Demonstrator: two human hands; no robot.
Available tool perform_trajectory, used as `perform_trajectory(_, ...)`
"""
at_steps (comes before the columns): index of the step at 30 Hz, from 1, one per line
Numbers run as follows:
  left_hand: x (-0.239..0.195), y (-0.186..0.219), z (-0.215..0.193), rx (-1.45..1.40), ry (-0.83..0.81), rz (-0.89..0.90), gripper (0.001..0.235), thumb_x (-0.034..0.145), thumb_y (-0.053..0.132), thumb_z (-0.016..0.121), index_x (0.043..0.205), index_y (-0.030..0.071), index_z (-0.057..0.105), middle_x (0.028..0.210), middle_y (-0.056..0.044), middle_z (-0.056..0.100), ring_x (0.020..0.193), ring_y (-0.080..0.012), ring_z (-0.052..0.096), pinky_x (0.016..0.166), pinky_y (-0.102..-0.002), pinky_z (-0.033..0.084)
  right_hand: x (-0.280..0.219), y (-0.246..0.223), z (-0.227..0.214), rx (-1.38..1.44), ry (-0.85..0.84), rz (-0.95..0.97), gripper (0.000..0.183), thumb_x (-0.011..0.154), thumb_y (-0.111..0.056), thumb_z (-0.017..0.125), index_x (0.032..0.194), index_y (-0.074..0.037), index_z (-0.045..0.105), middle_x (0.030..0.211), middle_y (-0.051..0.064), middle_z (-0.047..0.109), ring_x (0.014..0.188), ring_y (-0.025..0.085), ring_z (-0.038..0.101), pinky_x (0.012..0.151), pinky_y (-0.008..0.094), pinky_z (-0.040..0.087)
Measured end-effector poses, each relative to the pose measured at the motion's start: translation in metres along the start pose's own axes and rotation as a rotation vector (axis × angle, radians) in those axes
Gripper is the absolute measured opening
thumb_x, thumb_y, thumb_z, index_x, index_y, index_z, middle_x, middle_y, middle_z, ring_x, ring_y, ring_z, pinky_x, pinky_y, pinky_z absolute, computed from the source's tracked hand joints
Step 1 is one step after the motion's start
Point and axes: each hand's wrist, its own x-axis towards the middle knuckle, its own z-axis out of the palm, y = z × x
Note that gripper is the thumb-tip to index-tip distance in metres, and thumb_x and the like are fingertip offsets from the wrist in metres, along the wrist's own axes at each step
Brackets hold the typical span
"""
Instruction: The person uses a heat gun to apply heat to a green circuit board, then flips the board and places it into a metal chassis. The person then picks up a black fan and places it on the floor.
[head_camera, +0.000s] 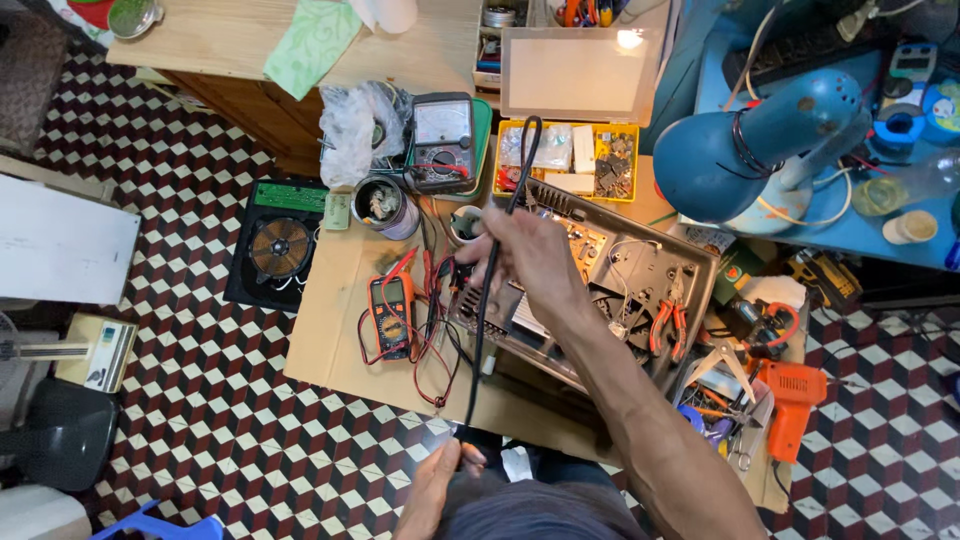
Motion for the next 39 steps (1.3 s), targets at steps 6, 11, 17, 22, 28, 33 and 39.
perform_trajectory(6,-0.018,0.085,0.021,-0.125,0.294,0.157,0.038,0.102,0.029,0.051,0.109,-0.002,0.071,0.055,0.001,0.04,0.049,-0.0093,0.04,0.046,-0.026,0.034,0.026,0.003,0.052,-0.024,-0.233,0.076,0.068,0.105,-0.052,0.045,0.118,0.01,0.071,0.102,0.023,0.079,0.084,0.024,0.075,0.08,0.034,0.061)
perform_trajectory(11,-0.014,0.206,0.022,-0.472,0.226,0.354,0.039,0.109,0.029,0.042,0.115,-0.004,0.061,0.055,0.005,0.033,0.044,-0.0063,0.025,0.04,-0.024,0.021,-0.078,0.045,0.045,-0.297,-0.615,0.09,0.071,0.106,-0.057,0.033,0.129,0.0,0.068,0.122,0.014,0.073,0.113,0.024,0.069,0.104,0.037,0.05)
perform_trajectory(17,0.037,0.29,0.004,-0.958,0.032,0.47,0.029,0.11,0.034,0.052,0.109,0.007,0.061,0.061,0.008,0.033,0.047,-0.0019,0.024,0.038,-0.02,0.017,-0.142,0.057,0.009,-0.404,-0.517,0.243,0.037,0.098,-0.032,0.062,0.123,-0.006,0.067,0.103,0.014,0.071,0.09,0.022,0.066,0.084,0.037,0.053)
perform_trajectory(22,0.075,0.282,-0.032,-1.204,-0.122,0.474,0.024,0.112,0.027,0.052,0.108,0.006,0.063,0.065,0.005,0.039,0.05,-0.0049,0.029,0.042,-0.02,0.024,-0.153,0.054,-0.042,-0.946,-0.213,-0.053,0.027,0.096,-0.028,0.063,0.113,-0.008,0.07,0.096,0.011,0.074,0.092,0.023,0.07,0.082,0.036,0.057)
perform_trajectory(28,0.108,0.245,-0.065,-1.027,0.093,0.378,0.026,0.109,0.03,0.053,0.112,0.006,0.064,0.079,0.001,0.053,0.066,-0.01,0.05,0.063,-0.023,0.047,-0.163,0.064,-0.049,-0.94,-0.058,-0.182,0.023,0.091,-0.021,0.067,0.109,-0.007,0.072,0.1,0.011,0.075,0.095,0.026,0.071,0.082,0.039,0.057)
perform_trajectory(33,0.132,0.212,-0.114,-0.804,0.283,0.264,0.033,0.103,0.035,0.053,0.118,0.008,0.064,0.097,-0.005,0.066,0.083,-0.0176,0.063,0.081,-0.037,0.057,-0.136,0.08,-0.018,-1.122,-0.154,-0.389,0.02,0.087,-0.021,0.07,0.103,-0.008,0.073,0.094,0.009,0.074,0.093,0.028,0.07,0.086,0.041,0.054)
perform_trajectory(39,0.175,0.157,-0.192,-0.566,0.36,0.111,0.03,0.103,0.029,0.052,0.123,0.007,0.052,0.116,-0.014,0.07,0.096,-0.0248,0.067,0.085,-0.043,0.057,-0.07,0.125,0.038,-1.363,-0.321,-0.395,0.016,0.082,-0.012,0.066,0.096,-0.005,0.069,0.087,0.012,0.069,0.093,0.03,0.066,0.087,0.044,0.048)
